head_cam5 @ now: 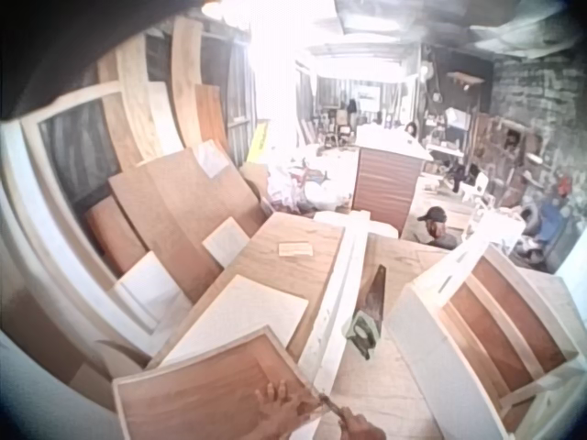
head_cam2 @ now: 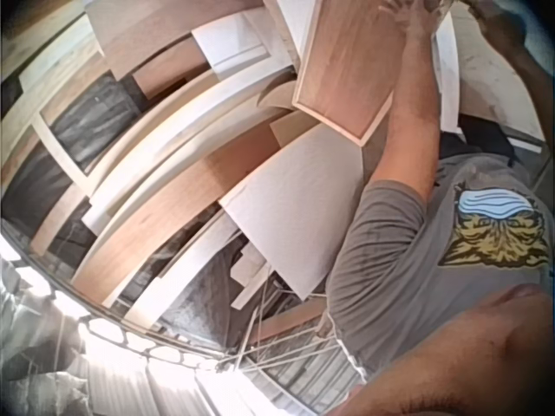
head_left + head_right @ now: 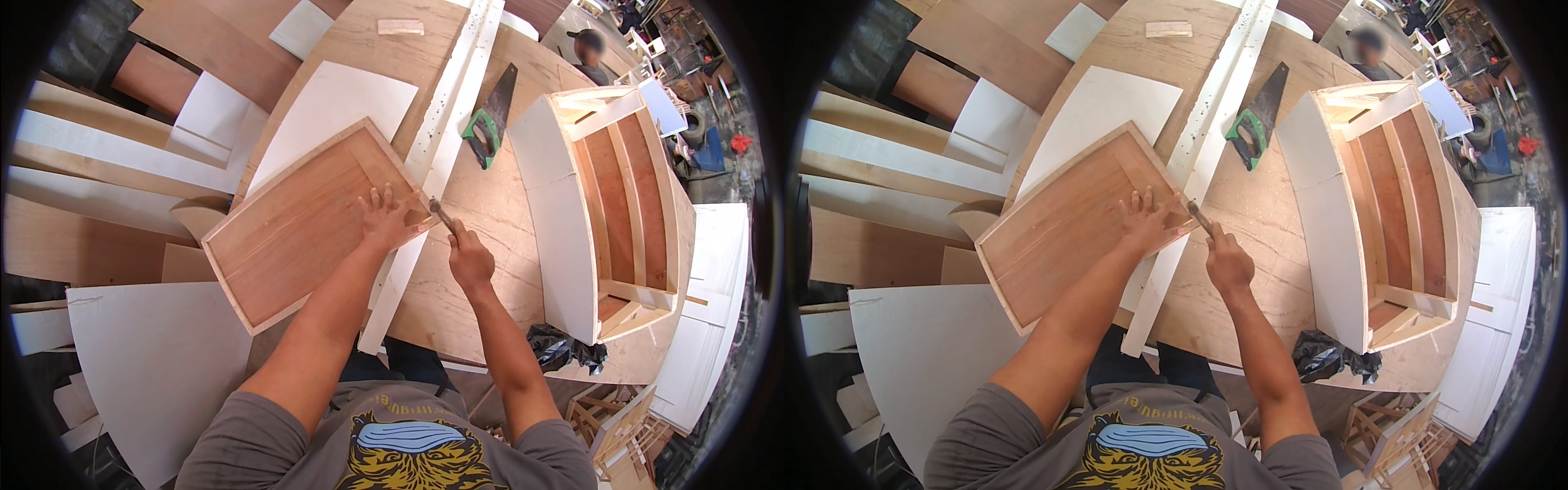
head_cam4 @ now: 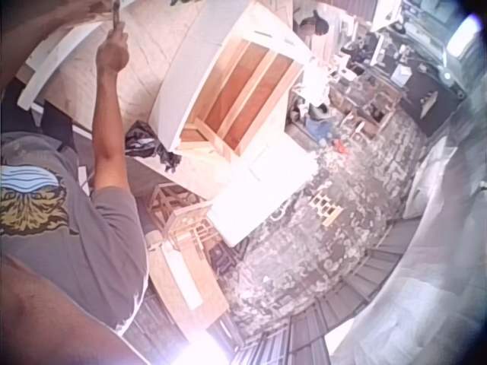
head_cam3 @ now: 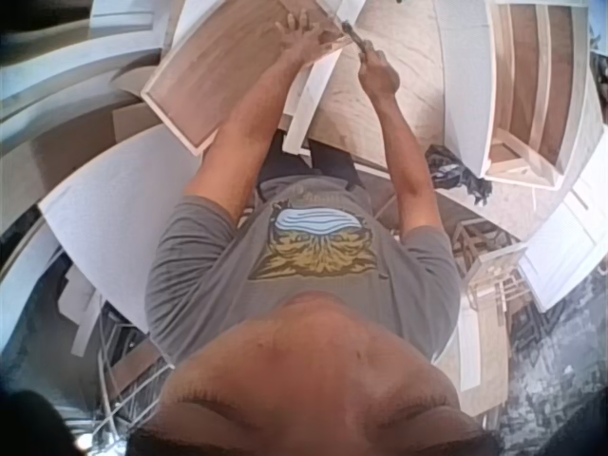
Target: The person assembles a wooden box by hammering nails into the corners and using a saw to trim a piece of white board.
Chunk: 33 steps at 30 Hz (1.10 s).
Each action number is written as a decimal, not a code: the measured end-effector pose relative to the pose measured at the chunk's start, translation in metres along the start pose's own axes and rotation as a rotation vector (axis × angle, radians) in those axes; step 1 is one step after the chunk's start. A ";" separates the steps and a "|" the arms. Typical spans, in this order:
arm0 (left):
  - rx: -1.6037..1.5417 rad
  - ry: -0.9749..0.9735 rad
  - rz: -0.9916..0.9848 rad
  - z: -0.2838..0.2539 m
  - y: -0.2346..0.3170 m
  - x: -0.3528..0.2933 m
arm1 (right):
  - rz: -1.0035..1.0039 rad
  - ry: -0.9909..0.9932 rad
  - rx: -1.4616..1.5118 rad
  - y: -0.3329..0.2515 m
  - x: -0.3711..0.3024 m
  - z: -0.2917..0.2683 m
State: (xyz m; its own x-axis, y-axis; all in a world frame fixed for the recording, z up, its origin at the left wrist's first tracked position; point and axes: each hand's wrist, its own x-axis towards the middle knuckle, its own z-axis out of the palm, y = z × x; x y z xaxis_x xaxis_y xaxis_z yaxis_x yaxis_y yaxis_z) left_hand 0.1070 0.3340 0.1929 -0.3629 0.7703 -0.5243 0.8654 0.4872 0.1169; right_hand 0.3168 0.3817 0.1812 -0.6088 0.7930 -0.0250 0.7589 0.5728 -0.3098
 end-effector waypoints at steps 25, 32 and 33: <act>-0.031 0.061 0.019 0.009 -0.013 0.013 | 0.073 0.192 0.186 -0.012 0.002 0.004; -0.018 0.021 0.016 -0.003 -0.012 0.010 | 0.104 0.090 0.146 -0.013 0.006 0.015; -0.021 0.046 0.025 0.000 -0.013 0.010 | 0.112 0.166 0.211 -0.014 0.005 0.015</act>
State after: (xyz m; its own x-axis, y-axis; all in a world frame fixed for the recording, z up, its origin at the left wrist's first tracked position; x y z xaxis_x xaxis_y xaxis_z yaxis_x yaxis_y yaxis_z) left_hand 0.0922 0.3354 0.1863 -0.3572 0.8000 -0.4820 0.8669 0.4761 0.1476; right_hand 0.2994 0.3744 0.1709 -0.4648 0.8818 0.0800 0.7436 0.4378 -0.5053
